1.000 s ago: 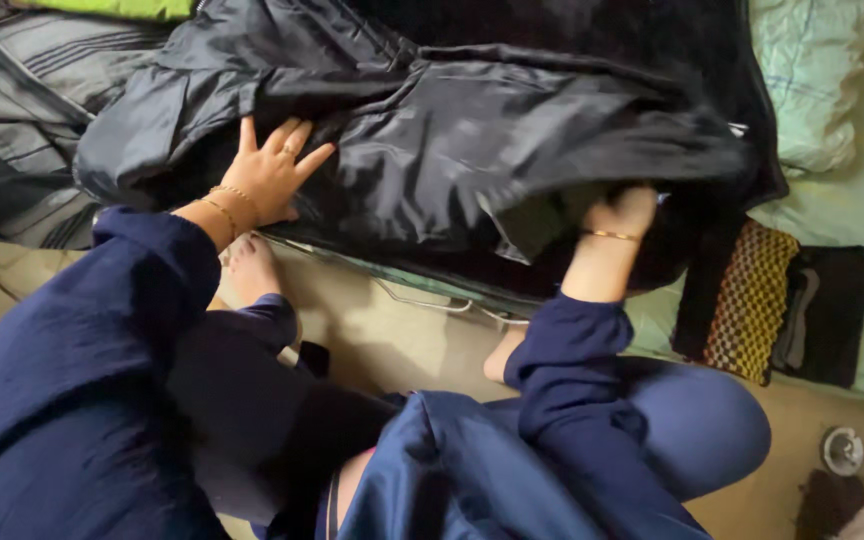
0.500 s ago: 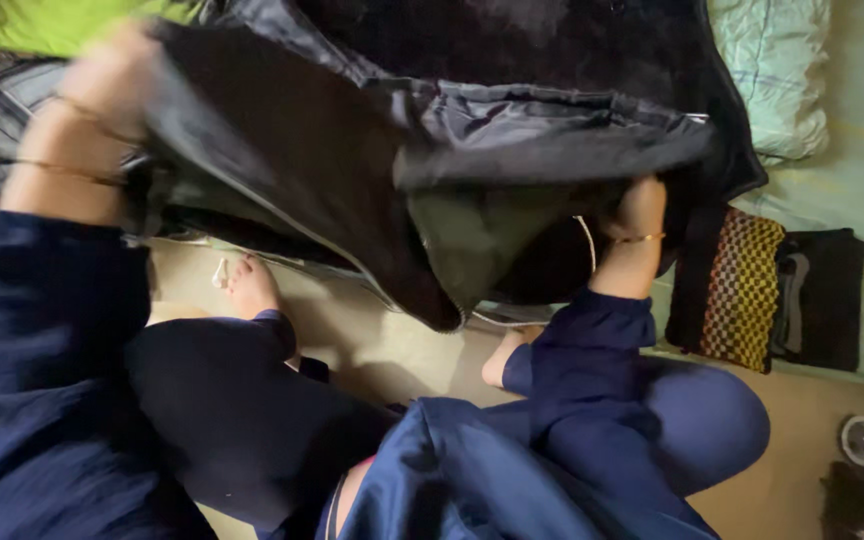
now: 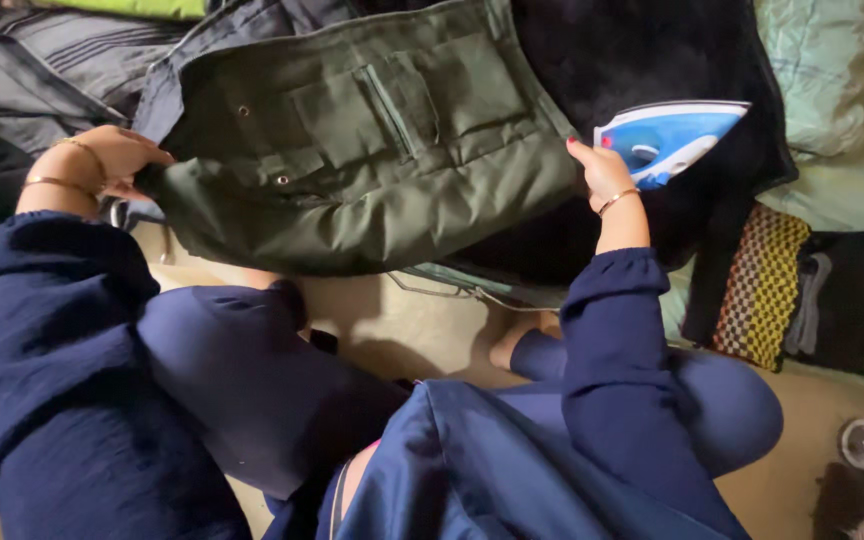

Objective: The person irons a black jacket laid on a bed, smoothing the fabric with one hand while using an iron with the other. They then flip the jacket to iron the green inner lining, continuing to press the fabric until the end of the clip.

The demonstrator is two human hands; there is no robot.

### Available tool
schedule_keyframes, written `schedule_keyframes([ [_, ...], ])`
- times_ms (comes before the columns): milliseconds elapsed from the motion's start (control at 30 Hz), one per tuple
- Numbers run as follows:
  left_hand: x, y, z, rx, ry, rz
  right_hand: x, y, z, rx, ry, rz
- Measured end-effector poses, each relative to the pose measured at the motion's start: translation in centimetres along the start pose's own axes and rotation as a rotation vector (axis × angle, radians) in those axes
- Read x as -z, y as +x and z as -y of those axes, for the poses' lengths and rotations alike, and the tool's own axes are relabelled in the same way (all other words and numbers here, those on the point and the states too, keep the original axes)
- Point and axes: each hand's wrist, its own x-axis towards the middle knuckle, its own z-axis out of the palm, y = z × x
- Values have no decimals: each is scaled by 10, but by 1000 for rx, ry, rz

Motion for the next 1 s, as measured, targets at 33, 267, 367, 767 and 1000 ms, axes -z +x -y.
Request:
schedule_keyframes([
  [33, 0, -1, 3, -27, -33, 9, -2, -2, -3, 13, -54, -27],
  [267, -11, 9, 41, 87, -276, -22, -9, -37, 25, 46, -188, 89],
  [367, -16, 27, 72, 23, -455, 41, -9, -29, 13, 109, -274, 126],
  [767, -4, 42, 83, -574, -1153, 128, -35, -30, 15, -200, -221, 170],
  [1000, 49, -57, 73, -970, -1001, 17, 17, -120, 109, 428, 594, 336],
])
